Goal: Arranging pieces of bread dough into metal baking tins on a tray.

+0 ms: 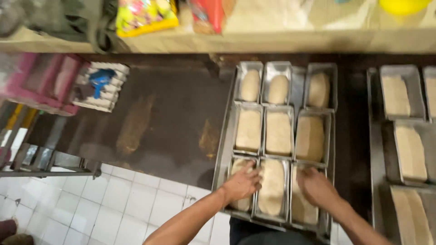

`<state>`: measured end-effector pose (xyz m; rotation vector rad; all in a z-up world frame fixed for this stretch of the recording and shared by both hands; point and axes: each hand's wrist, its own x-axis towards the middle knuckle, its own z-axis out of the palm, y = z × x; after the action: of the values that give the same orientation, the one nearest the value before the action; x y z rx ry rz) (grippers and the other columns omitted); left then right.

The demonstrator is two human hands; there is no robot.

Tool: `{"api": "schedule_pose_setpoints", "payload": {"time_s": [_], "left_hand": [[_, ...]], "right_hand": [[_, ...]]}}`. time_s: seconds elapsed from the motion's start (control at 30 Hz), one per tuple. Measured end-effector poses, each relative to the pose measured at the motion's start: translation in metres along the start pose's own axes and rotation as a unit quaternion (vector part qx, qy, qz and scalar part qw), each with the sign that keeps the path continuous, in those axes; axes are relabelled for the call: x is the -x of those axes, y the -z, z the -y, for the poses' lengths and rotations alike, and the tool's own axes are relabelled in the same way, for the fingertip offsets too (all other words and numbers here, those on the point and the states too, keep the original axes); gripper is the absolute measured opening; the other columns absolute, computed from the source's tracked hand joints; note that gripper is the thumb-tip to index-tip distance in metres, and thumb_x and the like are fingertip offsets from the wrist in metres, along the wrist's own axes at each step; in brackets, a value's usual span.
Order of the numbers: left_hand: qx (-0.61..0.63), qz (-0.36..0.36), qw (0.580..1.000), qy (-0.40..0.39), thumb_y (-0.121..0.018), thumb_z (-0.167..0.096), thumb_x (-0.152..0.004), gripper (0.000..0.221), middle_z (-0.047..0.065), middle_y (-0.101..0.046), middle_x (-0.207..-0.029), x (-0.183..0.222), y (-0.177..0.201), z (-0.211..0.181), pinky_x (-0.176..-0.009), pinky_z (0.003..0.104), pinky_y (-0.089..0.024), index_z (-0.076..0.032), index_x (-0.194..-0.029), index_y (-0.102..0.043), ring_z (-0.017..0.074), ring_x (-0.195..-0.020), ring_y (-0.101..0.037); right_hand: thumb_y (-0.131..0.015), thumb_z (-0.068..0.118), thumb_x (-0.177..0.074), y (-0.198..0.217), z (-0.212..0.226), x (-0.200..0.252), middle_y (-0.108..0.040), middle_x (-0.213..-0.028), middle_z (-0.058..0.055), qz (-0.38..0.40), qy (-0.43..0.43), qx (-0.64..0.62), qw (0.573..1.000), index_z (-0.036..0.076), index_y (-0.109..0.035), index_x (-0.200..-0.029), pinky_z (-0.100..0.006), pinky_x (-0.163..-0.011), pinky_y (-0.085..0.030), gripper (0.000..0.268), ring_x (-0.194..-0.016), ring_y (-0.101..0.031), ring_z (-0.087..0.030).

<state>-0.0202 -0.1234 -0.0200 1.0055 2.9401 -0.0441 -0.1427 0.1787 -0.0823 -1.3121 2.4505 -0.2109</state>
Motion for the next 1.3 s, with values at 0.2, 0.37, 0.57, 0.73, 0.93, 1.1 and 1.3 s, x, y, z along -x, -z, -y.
{"api": "schedule_pose_setpoints", "payload": {"time_s": [0.2,0.37,0.57,0.73,0.93,1.1,1.3], "left_hand": [[0.023,-0.04,0.988,-0.145,-0.059,-0.027,-0.083,0.017,-0.003,-0.072,-0.098,-0.025,-0.02,0.022,-0.129,0.055,-0.024,-0.019,-0.076,-0.073,0.0251,-0.119,-0.064],[-0.021,0.032,0.978,-0.203,-0.059,-0.025,-0.084,0.017,-0.005,-0.069,-0.087,-0.028,0.003,0.022,-0.129,0.055,-0.024,-0.022,-0.072,-0.07,0.0218,-0.101,-0.069],[0.037,0.006,0.983,-0.179,-0.059,-0.026,-0.084,0.016,-0.003,-0.07,-0.091,0.009,0.063,0.023,-0.128,0.056,-0.025,-0.02,-0.075,-0.071,0.0231,-0.101,-0.068],[0.096,0.014,0.995,-0.031,-0.063,-0.016,-0.083,0.009,0.0,-0.069,-0.096,0.064,0.094,0.009,-0.125,0.055,-0.028,-0.016,-0.088,-0.071,0.0237,-0.101,-0.067],[0.26,0.043,0.91,0.32,-0.075,-0.019,-0.081,0.011,0.009,-0.069,-0.082,0.068,0.11,-0.021,-0.095,0.045,-0.049,-0.011,-0.085,-0.069,0.0315,-0.085,-0.068],[0.33,-0.075,0.742,0.579,-0.077,-0.021,-0.077,0.018,0.013,-0.071,-0.069,0.045,0.083,-0.05,-0.061,0.046,-0.054,-0.005,-0.078,-0.07,0.0341,-0.066,-0.07],[0.343,-0.179,0.682,0.621,-0.078,-0.022,-0.079,0.019,0.013,-0.073,-0.074,-0.003,0.03,-0.073,-0.063,0.045,-0.056,-0.005,-0.082,-0.069,0.0344,-0.067,-0.072]], "right_hand": [[-0.061,0.015,-0.08,0.049,0.034,0.012,-0.063,-0.126,-0.017,-0.107,0.142,-0.058,0.982,0.007,-0.067,-0.109,-0.053,-0.107,-0.036,0.031,-0.129,-0.048,-0.039],[-0.062,0.013,-0.082,0.065,0.031,0.002,-0.063,-0.119,-0.008,-0.027,0.171,-0.063,0.983,0.011,-0.068,-0.109,-0.049,-0.113,-0.033,0.028,-0.129,-0.049,-0.031],[-0.069,0.031,-0.08,0.076,0.024,-0.021,-0.061,-0.105,-0.008,0.024,0.232,-0.025,0.972,0.014,-0.066,-0.1,-0.051,-0.109,-0.036,0.026,-0.112,-0.054,-0.031],[-0.069,0.029,-0.086,0.063,0.013,-0.018,-0.061,-0.091,-0.009,0.015,0.166,-0.1,0.981,0.014,-0.063,-0.087,-0.046,-0.094,-0.044,0.016,-0.099,-0.058,-0.03],[-0.069,0.03,-0.083,0.06,0.035,0.003,-0.069,-0.086,-0.015,-0.067,0.058,-0.053,0.995,0.006,-0.063,-0.086,-0.053,-0.098,-0.046,0.024,-0.095,-0.065,-0.038],[-0.072,0.03,-0.082,0.03,0.044,0.04,-0.072,-0.081,-0.025,-0.052,-0.283,-0.242,0.927,0.004,-0.066,-0.09,-0.054,-0.073,-0.055,0.028,-0.081,-0.07,-0.045],[-0.077,0.031,-0.078,0.008,0.041,0.081,-0.071,-0.075,-0.025,-0.067,-0.362,-0.318,0.873,0.0,-0.065,-0.085,-0.051,-0.071,-0.057,0.034,-0.076,-0.072,-0.043]]}}
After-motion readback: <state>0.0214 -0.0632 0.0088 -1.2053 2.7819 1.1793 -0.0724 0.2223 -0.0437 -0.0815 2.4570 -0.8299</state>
